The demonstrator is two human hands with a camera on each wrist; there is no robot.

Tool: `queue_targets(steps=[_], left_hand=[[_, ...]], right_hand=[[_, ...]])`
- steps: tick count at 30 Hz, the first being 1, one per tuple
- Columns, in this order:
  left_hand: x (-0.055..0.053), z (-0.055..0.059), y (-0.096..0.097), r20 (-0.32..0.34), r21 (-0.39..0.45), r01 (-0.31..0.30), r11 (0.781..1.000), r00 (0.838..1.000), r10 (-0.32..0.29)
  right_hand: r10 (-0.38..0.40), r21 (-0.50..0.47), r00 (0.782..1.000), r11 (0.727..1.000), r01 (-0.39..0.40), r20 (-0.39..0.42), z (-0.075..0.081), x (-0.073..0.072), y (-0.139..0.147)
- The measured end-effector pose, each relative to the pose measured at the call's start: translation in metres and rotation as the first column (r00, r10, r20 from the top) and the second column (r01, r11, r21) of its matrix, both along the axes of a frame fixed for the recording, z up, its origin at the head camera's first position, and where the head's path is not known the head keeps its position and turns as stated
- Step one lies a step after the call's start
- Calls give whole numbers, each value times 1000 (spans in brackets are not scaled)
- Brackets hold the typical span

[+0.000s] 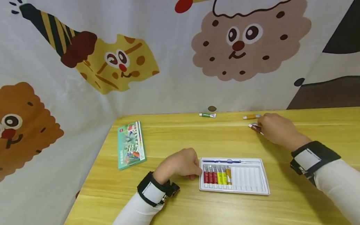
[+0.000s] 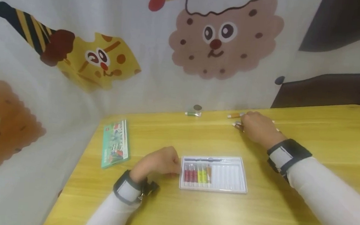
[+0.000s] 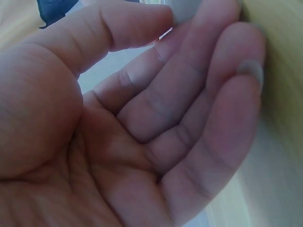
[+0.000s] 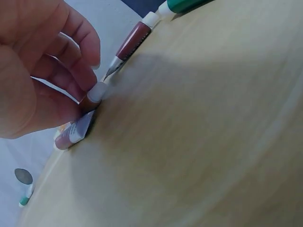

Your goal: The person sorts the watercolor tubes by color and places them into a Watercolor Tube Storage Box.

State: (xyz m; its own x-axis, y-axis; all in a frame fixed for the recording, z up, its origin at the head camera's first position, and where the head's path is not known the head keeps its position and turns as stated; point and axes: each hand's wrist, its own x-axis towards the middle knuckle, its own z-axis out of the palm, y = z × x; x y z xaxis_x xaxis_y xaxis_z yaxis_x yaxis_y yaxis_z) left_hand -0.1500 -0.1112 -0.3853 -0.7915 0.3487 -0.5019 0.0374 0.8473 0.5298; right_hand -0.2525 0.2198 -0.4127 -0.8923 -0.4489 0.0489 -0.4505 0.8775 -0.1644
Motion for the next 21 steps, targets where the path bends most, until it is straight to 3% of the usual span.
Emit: queue_targets(steps=[7, 12, 17, 21], left_hand=[[-2, -2, -1, 6, 8, -4, 1000, 1000, 4], [-2, -2, -1, 8, 8, -3, 1000, 1000, 3], [-1, -1, -1, 5, 15, 1, 1000, 1000, -1], [-1, 0, 0, 5, 22, -6, 1000, 1000, 6]], right_hand=[[-6, 6, 998, 1000, 6, 56, 0, -8, -1], [-31, -85, 992, 996, 42, 125, 3, -10, 4], [-70, -202, 984, 974, 102, 163, 12, -5, 9], [-53, -244, 989, 966, 86, 136, 23, 6, 10]])
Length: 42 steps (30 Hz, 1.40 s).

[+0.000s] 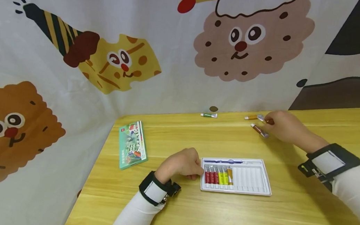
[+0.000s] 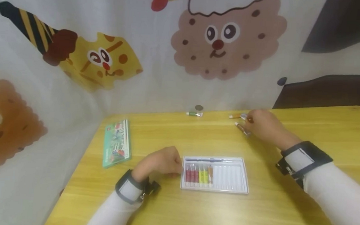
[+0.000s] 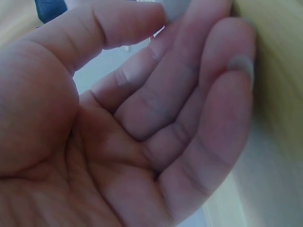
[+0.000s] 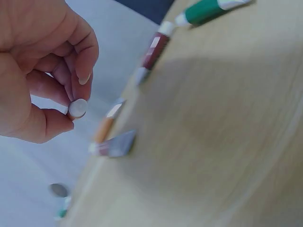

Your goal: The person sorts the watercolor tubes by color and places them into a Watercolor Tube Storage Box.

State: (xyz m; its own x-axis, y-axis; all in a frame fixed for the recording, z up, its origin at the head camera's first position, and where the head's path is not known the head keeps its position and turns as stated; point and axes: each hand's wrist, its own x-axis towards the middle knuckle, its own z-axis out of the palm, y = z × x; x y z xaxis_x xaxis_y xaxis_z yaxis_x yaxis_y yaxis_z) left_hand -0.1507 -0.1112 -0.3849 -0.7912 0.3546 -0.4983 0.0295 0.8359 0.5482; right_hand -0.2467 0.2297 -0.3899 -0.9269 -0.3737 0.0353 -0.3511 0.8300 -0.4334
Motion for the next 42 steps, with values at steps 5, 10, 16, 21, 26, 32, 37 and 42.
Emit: queue_targets(steps=[5, 10, 16, 21, 26, 32, 37, 42], left_hand=[[0, 1, 1, 10, 1, 2, 1000, 1000, -2], [0, -2, 1, 16, -4, 10, 1000, 1000, -10], [-1, -5, 0, 10, -11, 20, 1000, 1000, -20], [-2, -7, -2, 10, -15, 23, 1000, 1000, -23], [-1, -7, -4, 12, -16, 24, 1000, 1000, -24], [-1, -6, -3, 14, -15, 34, 999, 999, -34], [-1, -5, -2, 12, -20, 36, 999, 999, -36], [0, -4, -1, 9, -18, 32, 999, 999, -32]], right_hand=[[-9, -49, 1000, 999, 9, 0, 17, 23, -4], [-14, -142, 999, 990, 19, 38, 26, 52, -17], [7, -220, 998, 975, 9, 70, 26, 87, -40], [52, -255, 990, 967, -16, 133, 20, 109, -57], [99, -280, 978, 959, -44, 185, 9, 122, -70], [116, -282, 943, 959, -24, 311, -2, 131, -80], [117, -278, 927, 961, -14, 356, -6, 132, -86], [85, -254, 905, 967, 26, 417, -8, 131, -91]])
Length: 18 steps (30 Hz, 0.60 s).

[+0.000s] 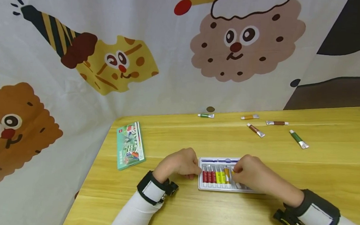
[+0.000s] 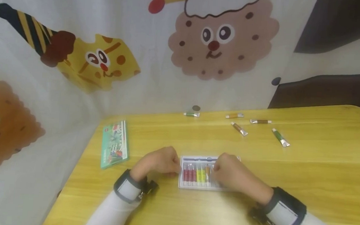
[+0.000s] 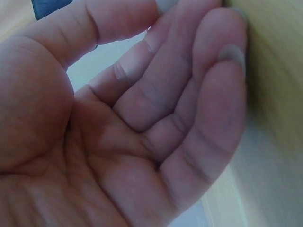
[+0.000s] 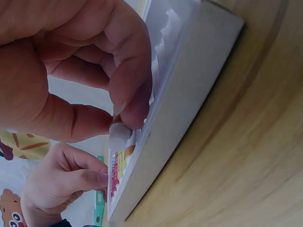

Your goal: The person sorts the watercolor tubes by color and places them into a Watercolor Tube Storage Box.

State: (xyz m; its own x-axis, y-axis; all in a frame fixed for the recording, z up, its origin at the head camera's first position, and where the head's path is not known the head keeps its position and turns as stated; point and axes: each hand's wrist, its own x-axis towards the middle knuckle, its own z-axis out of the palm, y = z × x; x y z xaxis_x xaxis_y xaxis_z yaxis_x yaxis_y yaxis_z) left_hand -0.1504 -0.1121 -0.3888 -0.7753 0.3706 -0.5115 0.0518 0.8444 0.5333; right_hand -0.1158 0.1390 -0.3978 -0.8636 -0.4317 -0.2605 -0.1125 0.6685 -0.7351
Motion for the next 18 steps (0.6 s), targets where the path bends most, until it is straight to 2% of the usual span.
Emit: queue_targets(steps=[8, 18], left_hand=[[0, -1, 0, -4, 1, 3, 1000, 1000, -3], [-1, -2, 0, -2, -2, 11, 1000, 1000, -11]], right_hand=[[-66, 52, 992, 997, 61, 109, 4, -3, -8], [-109, 83, 986, 992, 99, 128, 0, -2, -7]])
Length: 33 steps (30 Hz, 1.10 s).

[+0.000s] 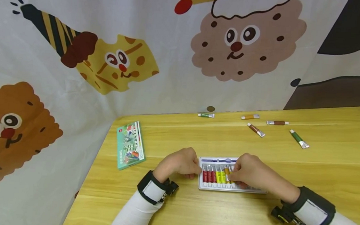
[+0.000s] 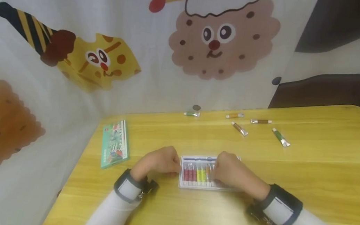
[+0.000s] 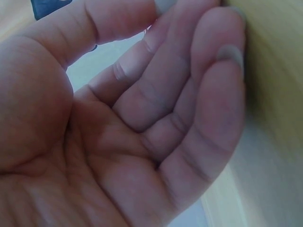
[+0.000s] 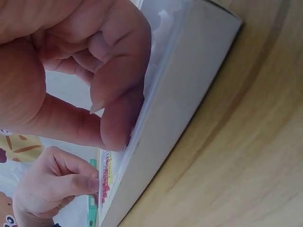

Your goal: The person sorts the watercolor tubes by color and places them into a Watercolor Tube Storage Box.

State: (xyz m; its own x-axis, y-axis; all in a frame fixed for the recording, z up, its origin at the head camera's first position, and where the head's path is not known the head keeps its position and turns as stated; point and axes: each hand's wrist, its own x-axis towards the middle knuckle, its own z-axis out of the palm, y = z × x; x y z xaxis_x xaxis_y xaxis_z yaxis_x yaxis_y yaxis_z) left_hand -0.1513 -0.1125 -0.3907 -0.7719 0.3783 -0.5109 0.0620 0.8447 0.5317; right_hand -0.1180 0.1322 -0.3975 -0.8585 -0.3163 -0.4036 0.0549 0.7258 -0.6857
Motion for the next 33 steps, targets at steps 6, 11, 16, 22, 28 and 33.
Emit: queue_targets(steps=[6, 11, 16, 22, 28, 33], left_hand=[[0, 1, 0, 6, 4, -4, 1000, 1000, 4], [0, 2, 0, 8, 17, -4, 1000, 1000, 4], [-1, 2, 0, 10, 21, -11, 1000, 1000, 11], [-1, 3, 0, 13, 20, -12, 1000, 1000, 12], [-1, 2, 0, 15, 18, -11, 1000, 1000, 11], [-1, 2, 0, 10, 12, -1, 1000, 1000, 1]], right_hand=[[14, -21, 999, 1000, -15, -34, -2, 0, 1], [63, -47, 997, 997, -65, -41, 2, 2, 5], [95, -35, 994, 995, -97, -48, 4, 4, 8], [122, -2, 990, 992, -123, -70, 1, 3, 10], [145, -11, 985, 989, -146, -89, -3, 3, 10], [158, -6, 983, 987, -160, -91, -4, 3, 10]])
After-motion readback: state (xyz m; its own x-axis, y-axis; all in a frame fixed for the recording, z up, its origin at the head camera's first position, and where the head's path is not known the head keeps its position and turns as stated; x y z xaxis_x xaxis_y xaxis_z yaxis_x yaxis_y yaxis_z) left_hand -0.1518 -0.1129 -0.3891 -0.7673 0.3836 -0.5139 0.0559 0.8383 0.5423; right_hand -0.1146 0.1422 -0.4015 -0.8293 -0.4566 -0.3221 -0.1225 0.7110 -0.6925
